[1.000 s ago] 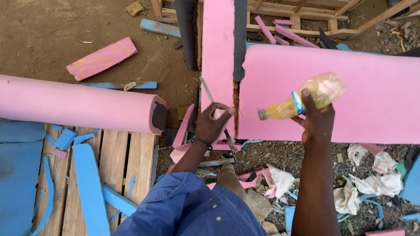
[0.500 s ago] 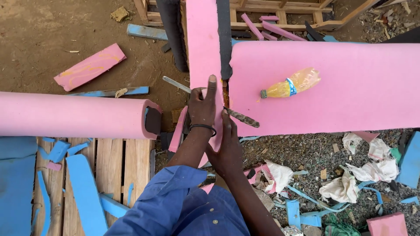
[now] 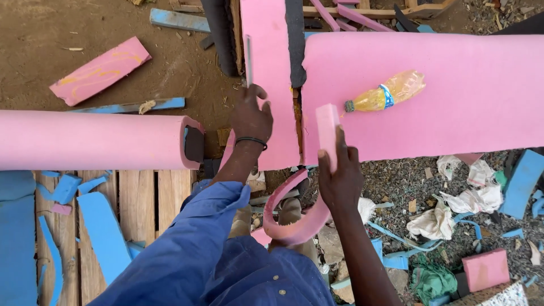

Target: Cutting pink foam sheets to size and gluing them onto a wooden furniture frame to create padding.

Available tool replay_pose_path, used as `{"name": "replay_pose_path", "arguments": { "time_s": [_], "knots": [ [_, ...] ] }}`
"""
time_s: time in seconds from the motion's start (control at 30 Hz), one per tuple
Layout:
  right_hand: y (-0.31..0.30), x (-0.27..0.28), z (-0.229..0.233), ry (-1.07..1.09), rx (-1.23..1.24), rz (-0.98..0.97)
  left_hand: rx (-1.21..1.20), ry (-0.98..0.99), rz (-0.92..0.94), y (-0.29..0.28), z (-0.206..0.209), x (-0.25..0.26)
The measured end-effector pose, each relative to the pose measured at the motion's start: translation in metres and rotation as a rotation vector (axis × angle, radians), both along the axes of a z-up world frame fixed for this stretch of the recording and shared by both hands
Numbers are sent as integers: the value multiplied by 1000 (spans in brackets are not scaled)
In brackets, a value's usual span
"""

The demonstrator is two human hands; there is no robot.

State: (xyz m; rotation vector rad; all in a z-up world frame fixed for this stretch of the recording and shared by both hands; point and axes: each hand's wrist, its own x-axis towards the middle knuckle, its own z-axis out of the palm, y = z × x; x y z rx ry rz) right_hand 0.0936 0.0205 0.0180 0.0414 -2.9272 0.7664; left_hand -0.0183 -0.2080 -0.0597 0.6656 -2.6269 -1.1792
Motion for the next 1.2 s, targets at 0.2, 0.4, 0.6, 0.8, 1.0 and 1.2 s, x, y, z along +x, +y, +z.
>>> {"name": "replay_pose_path", "arguments": {
  "time_s": [0.2,0.4,0.6,0.8,1.0,1.2],
  "knots": [
    [-52,-109,-47,-254,408,110,-48,-223,-112,40,-36,24],
    [-62,-140,-92,-545,553,238,-181,-242,-32,64,-59,17],
    [-43,-164,-144,-718,567,227,-194,-228,-37,63,-63,12],
    [-48,-114,-77,-1030,481,236,-195,-315,-77,59,-53,11],
    [-48,-69,-60,-950,442,222,-189,-317,-92,59,-62,13],
    [-30,-32,-63,-1031,474,249,-225,-308,-83,60,-58,12]
  ]
}}
